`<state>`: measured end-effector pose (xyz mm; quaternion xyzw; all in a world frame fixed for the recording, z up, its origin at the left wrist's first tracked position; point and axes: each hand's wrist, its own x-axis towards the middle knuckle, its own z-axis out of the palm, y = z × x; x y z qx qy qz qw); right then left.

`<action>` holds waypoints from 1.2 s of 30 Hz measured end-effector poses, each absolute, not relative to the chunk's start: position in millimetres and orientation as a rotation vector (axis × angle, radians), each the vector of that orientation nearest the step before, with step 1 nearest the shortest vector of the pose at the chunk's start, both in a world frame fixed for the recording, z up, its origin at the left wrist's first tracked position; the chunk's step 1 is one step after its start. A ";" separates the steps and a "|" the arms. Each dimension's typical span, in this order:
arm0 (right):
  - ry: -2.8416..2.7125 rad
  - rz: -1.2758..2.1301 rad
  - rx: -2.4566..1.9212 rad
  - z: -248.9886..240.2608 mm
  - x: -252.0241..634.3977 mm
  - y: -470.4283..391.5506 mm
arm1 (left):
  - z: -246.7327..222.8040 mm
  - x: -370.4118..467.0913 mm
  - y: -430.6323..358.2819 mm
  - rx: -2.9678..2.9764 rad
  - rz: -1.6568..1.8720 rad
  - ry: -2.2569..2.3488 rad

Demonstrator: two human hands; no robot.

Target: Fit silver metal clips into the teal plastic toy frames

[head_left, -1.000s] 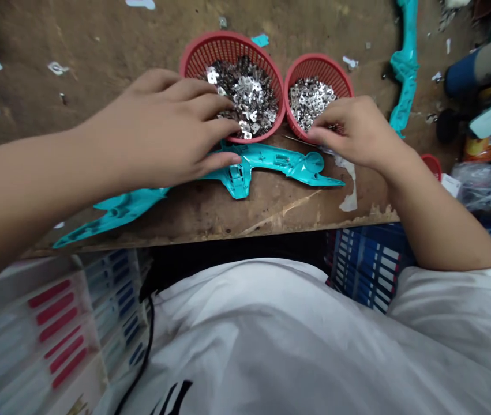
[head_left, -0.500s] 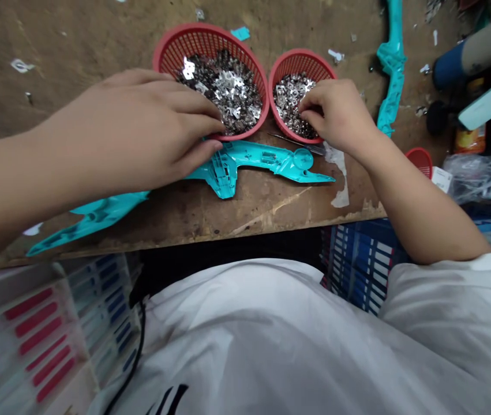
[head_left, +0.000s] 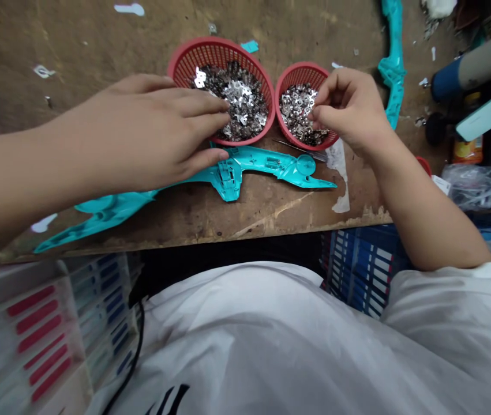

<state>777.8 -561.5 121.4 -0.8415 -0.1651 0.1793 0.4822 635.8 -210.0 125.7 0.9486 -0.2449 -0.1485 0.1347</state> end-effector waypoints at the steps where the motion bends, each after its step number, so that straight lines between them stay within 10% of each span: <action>1: -0.342 0.477 -1.970 122.0 775.7 -559.7 | 123.0 635.8 -208.8 2.764 -0.439 -0.721; 36: -0.740 0.363 -2.517 119.9 778.7 -567.8 | 106.8 631.2 -200.4 2.768 -0.515 -0.785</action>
